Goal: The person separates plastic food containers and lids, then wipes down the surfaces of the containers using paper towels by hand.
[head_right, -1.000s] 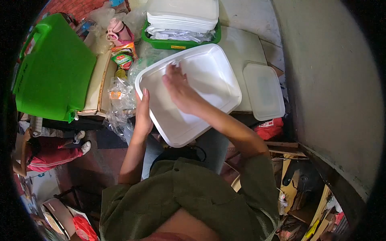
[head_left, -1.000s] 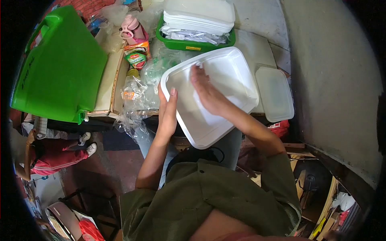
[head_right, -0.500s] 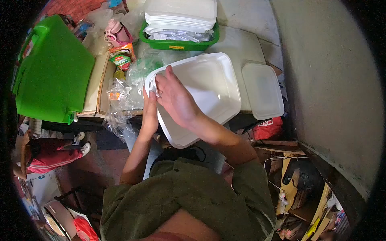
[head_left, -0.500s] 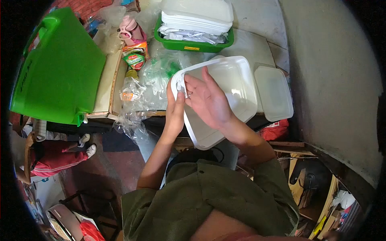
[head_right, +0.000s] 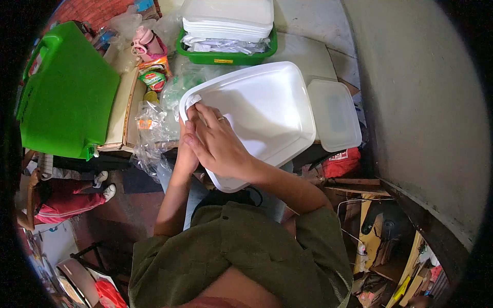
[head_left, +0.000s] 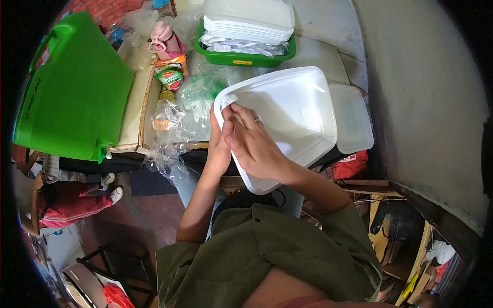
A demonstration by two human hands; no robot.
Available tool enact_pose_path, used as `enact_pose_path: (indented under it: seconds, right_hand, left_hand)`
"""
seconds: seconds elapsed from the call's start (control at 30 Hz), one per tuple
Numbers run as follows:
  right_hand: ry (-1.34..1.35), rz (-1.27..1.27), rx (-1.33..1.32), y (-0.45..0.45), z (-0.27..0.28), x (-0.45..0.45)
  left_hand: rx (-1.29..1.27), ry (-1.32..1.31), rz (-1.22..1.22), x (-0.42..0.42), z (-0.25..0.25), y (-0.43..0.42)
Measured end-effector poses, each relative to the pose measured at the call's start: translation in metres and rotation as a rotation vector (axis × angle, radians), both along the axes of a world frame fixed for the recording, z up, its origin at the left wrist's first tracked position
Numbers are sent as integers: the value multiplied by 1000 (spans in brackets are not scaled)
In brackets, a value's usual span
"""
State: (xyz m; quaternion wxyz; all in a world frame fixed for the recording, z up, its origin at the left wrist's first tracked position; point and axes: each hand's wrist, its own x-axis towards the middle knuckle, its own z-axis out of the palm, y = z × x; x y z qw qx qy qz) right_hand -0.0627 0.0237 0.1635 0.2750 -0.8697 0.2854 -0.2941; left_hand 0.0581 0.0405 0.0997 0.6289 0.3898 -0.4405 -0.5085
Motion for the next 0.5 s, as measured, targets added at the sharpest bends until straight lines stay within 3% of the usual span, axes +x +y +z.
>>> enact_pose_path:
  seconds: [0.17, 0.37, 0.47, 0.5]
  right_hand:
    - [-138, 5, -8, 0, -4, 0]
    - [93, 83, -239, -11, 2, -7]
    - [302, -30, -484, -25, 4, -15]
    - [354, -90, -600, -32, -1, -18]
  left_hand:
    - [-17, 31, -34, 0, 7, 2]
    - [-41, 85, -8, 0, -16, 3]
    - [51, 50, 179, -7, -1, 13]
    - [81, 122, 87, 2, -11, 10]
